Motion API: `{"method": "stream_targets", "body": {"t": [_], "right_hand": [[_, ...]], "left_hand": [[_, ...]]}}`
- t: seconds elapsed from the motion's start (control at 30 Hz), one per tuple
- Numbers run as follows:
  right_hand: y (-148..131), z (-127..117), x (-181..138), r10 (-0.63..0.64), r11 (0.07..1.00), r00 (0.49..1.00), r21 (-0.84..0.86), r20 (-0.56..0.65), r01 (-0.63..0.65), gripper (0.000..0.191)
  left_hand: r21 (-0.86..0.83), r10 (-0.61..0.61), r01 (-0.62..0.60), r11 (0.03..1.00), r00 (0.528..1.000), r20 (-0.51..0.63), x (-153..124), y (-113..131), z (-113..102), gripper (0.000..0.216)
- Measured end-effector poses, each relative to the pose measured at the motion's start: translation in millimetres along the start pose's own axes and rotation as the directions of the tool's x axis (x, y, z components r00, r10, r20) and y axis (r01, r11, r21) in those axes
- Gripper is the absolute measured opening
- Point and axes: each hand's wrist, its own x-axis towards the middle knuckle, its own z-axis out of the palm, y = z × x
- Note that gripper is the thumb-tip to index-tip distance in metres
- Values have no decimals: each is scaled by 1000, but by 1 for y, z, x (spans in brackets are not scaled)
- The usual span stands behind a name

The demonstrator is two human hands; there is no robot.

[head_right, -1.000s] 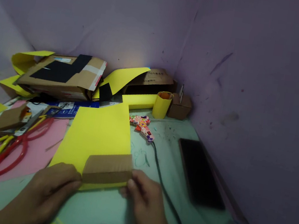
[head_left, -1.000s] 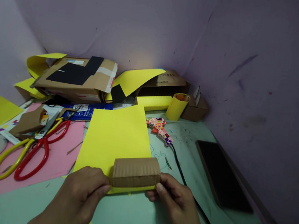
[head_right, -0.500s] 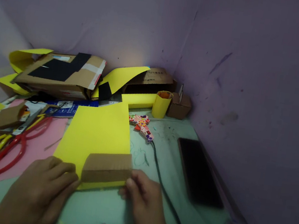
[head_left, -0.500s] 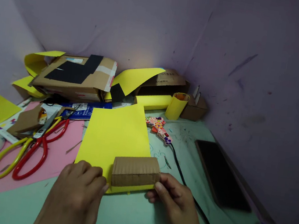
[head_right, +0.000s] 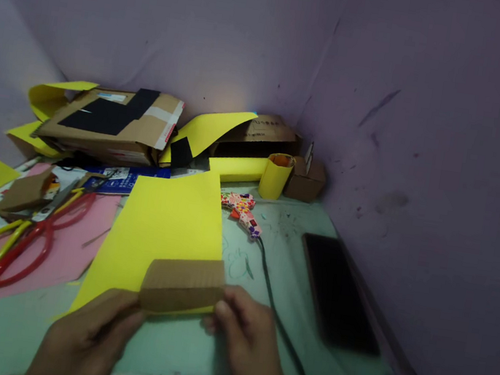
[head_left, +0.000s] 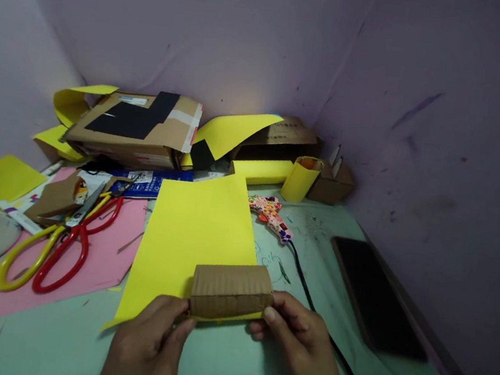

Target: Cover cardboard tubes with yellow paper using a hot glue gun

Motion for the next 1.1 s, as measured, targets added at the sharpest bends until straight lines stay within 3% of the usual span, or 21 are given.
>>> {"method": "stream_targets", "body": {"t": [0.13, 0.4, 0.63, 0.83, 1.1], "right_hand": [[3, 0, -1, -6, 998, 1000, 63, 5, 6, 24], [1, 2, -2, 56, 992, 998, 115, -6, -55, 29], [-9, 0, 1, 63, 987, 998, 150, 5, -63, 24], [-13, 7, 7, 151, 976, 988, 159, -10, -148, 10], [-14, 8, 3, 122, 976, 992, 184, -30, -114, 12]], "left_hand": [[-127, -109, 111, 986, 994, 23, 3, 7, -2, 23], [-103, -304, 308, 946, 951, 54, 3, 12, 3, 33], [-126, -355, 357, 926, 934, 35, 9, 17, -1, 33], [-164, -362, 369, 915, 929, 73, 11, 16, -5, 32], [-210, -436, 465, 860, 884, 171, 11, 13, -6, 17]]}}
